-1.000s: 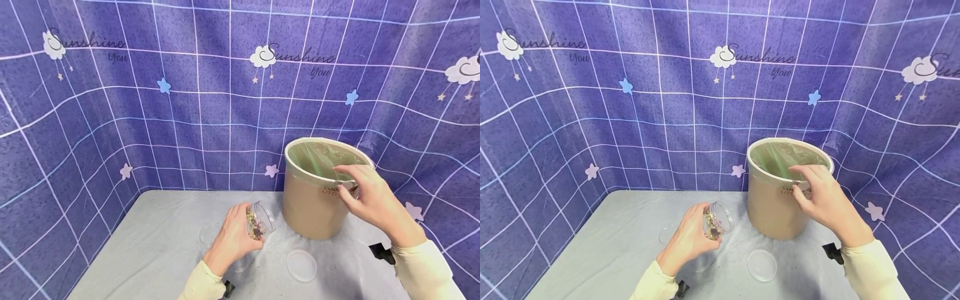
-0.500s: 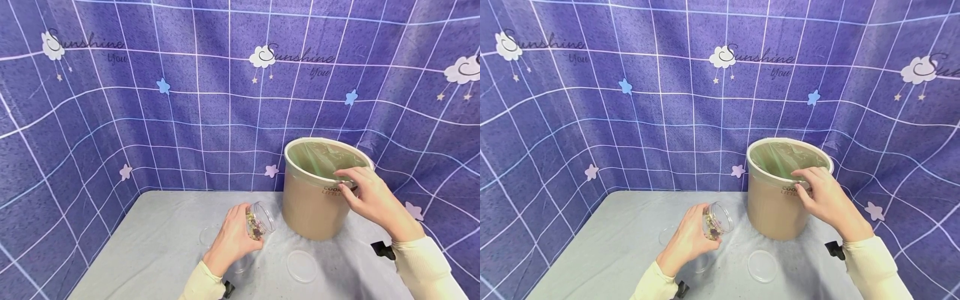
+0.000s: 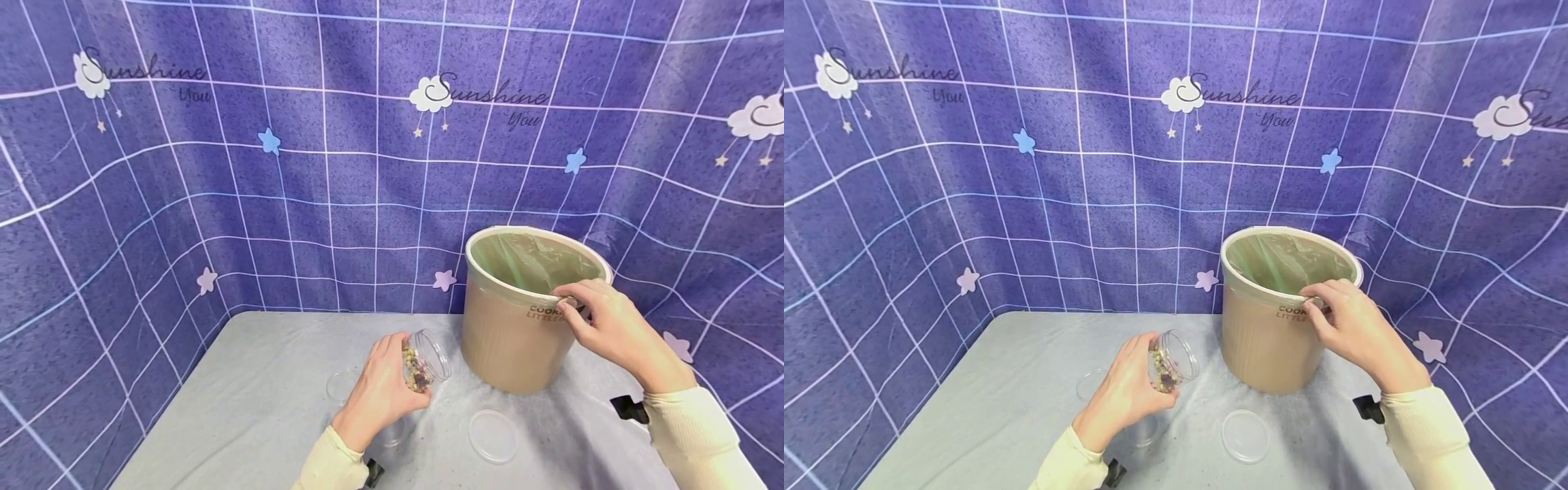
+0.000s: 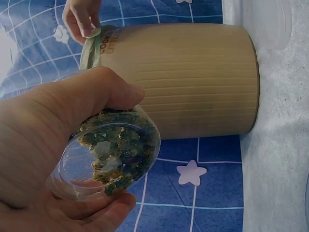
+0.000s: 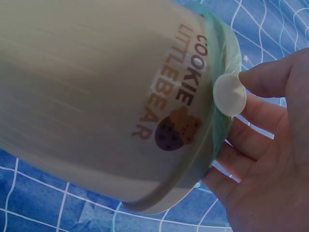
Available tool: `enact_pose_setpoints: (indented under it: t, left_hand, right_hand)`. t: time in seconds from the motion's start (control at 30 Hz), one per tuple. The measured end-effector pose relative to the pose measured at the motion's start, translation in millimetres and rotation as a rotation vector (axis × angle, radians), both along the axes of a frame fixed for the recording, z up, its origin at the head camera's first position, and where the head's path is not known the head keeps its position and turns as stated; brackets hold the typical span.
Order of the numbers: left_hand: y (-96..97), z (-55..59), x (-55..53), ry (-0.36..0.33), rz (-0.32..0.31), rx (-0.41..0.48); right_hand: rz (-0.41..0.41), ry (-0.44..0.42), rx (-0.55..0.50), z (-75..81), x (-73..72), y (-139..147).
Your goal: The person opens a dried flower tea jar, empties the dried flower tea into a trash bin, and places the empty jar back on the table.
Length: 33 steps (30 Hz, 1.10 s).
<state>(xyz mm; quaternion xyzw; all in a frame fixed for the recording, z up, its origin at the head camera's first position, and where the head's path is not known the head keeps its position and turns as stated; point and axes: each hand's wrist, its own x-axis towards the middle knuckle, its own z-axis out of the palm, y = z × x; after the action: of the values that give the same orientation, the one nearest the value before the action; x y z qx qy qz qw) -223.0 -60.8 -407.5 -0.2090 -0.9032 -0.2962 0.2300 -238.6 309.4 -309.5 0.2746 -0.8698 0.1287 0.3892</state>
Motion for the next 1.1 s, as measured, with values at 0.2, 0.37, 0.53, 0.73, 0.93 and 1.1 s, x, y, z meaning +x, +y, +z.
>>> enact_pose_setpoints:
  t: [0.2, 0.37, 0.53, 0.73, 0.93, 1.1]
  left_hand:
    - [-1.2, -0.5, -0.8, 0.012, 0.006, -0.002]
    - [-1.6, -0.5, -1.1, 0.016, 0.006, -0.002]
    - [-1.6, -0.5, -0.9, 0.019, 0.008, 0.000]
    - [-0.9, -0.7, -2.1, 0.023, 0.005, 0.002]
    - [-2.1, 1.0, -2.2, -0.004, 0.009, 0.022]
    - [-2.7, 2.7, -1.7, -0.003, 0.010, 0.027]
  right_hand:
    - [0.007, 0.021, 0.004, -2.9, -2.5, 1.0]
    - [0.011, 0.027, 0.009, -4.8, -4.9, 2.3]
    - [0.014, 0.032, 0.020, -5.2, -5.7, 2.7]
    - [0.021, 0.043, 0.010, -4.8, -6.7, 2.7]
    - [0.016, 0.031, -0.025, -6.8, -8.3, 3.7]
    - [0.008, 0.017, -0.038, -8.3, -9.0, 3.9]
